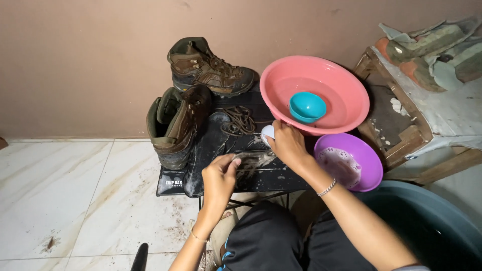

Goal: Scrubbing dirt off shoe laces using a sponge and soapy water on a low work surface.

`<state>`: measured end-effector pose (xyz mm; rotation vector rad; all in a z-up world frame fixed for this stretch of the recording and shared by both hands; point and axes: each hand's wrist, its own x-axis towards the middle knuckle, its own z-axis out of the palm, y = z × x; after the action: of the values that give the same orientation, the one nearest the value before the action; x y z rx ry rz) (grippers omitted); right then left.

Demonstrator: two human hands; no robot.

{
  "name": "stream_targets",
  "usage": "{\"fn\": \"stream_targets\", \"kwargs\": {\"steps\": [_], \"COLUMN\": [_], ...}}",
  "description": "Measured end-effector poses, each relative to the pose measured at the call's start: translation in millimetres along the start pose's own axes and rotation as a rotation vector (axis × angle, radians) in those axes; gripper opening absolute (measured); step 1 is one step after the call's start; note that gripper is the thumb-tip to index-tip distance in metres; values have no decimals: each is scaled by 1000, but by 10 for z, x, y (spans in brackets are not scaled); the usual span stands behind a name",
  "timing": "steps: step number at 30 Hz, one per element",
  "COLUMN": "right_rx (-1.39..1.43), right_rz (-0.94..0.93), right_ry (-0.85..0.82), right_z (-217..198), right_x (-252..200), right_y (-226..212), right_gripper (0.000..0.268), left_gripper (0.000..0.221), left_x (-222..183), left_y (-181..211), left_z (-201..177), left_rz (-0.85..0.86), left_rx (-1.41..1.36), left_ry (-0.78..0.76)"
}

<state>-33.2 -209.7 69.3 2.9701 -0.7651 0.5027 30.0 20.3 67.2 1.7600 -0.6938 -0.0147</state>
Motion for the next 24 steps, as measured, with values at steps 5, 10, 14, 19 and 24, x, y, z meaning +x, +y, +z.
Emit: {"fn": "stream_targets", "kwargs": {"steps": [5,10,14,19,24], "right_rx": [360,750,1595,1824,1863], "right_rz": [-166,-18,212,197,355], "right_ry": [-327,-357,-378,-214,-124], "right_z": [-700,-459,-370,-637,-482], "right_x": [-247,-151,-31,-138,-11], "right_y": [-421,-171,-89,-561,-482], "right_gripper": [68,32,37,14,55], "left_gripper": [16,11,32,63,55], "left_x": [343,557,452,258,153], "left_y": [315,380,197,124,465], "left_z": [258,132,122,607,642], "left_rz": [-104,-215,-275,-182,-213], "left_rx": [-89,-244,-4,-10,-311], "left_ry": [-97,-17,-133,-478,-495]}}
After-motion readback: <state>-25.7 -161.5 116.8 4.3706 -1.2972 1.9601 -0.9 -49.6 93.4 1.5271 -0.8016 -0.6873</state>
